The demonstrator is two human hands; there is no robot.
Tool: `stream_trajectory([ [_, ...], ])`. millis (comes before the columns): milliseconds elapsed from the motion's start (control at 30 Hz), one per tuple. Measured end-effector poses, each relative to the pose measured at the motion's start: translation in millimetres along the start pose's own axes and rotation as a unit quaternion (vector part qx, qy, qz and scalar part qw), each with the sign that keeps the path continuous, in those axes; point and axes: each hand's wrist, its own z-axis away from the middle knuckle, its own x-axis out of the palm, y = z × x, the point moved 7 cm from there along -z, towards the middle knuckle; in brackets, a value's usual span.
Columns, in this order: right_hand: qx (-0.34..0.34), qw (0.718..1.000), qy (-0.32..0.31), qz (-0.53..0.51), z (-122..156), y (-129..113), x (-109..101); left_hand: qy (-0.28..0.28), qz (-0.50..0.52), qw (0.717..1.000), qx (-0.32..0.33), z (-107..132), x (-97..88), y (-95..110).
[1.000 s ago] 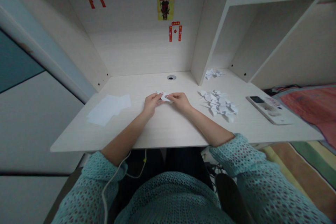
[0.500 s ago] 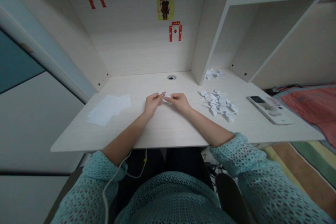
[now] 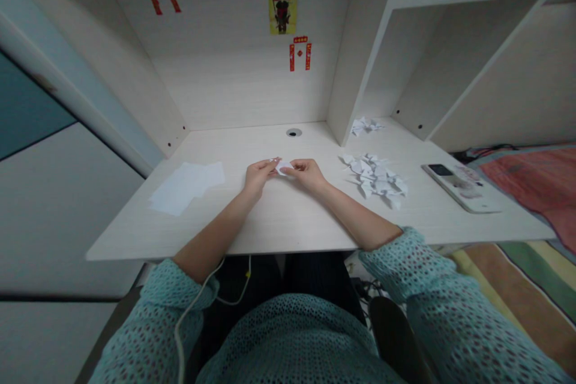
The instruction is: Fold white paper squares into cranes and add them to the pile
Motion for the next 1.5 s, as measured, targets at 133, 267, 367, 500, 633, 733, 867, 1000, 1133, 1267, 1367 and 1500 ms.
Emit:
stream_trajectory([
  [133, 0.006, 1.0, 0.004, 0.013, 0, 1, -2, -0.005, 0.004, 1.0, -0.003, 1, -0.4, 2],
  [267, 0.009, 1.0, 0.005, 0.01, -1, 2, -3, -0.011, 0.023, 1.0, -0.01, 1, -0.7, 3],
  [367, 0.019, 1.0, -0.001, -0.006, -1, 3, -1, -0.018, 0.04, 0.999, -0.021, 0, -0.7, 0],
  [500, 0.03, 0.999, -0.016, -0.02, 0, 3, 1, -0.018, 0.038, 0.998, -0.037, -3, -3.1, -6],
  [633, 0.045, 0.999, -0.008, -0.021, 2, 0, 0, -0.011, 0.038, 0.998, -0.054, -5, -6.8, -7],
  [733, 0.059, 0.998, 0.004, -0.026, 5, -2, -2, -0.025, 0.017, 0.999, -0.04, -3, -3.4, -3],
  [867, 0.063, 0.998, 0.004, -0.023, 6, -2, 0, -0.032, -0.024, 0.999, -0.011, 0, 2.0, 0],
  [1000, 0.076, 0.996, 0.006, -0.037, 4, 4, 1, -0.008, 0.006, 1.0, 0.002, -3, -3.1, 0],
  [1133, 0.098, 0.994, 0.003, -0.05, 0, 10, 1, 0.035, 0.03, 0.999, -0.008, -9, -15.2, -2],
  [1267, 0.093, 0.994, -0.009, -0.06, -2, 10, 1, 0.048, 0.038, 0.998, -0.022, -12, -20.2, -6],
  [1367, 0.089, 0.995, -0.021, -0.047, -2, 10, 2, 0.053, 0.029, 0.998, -0.018, -11, -21.3, -7],
  [1500, 0.059, 0.998, -0.014, -0.026, -5, 13, 1, 0.056, 0.01, 0.998, -0.004, -12, -21.5, -6],
])
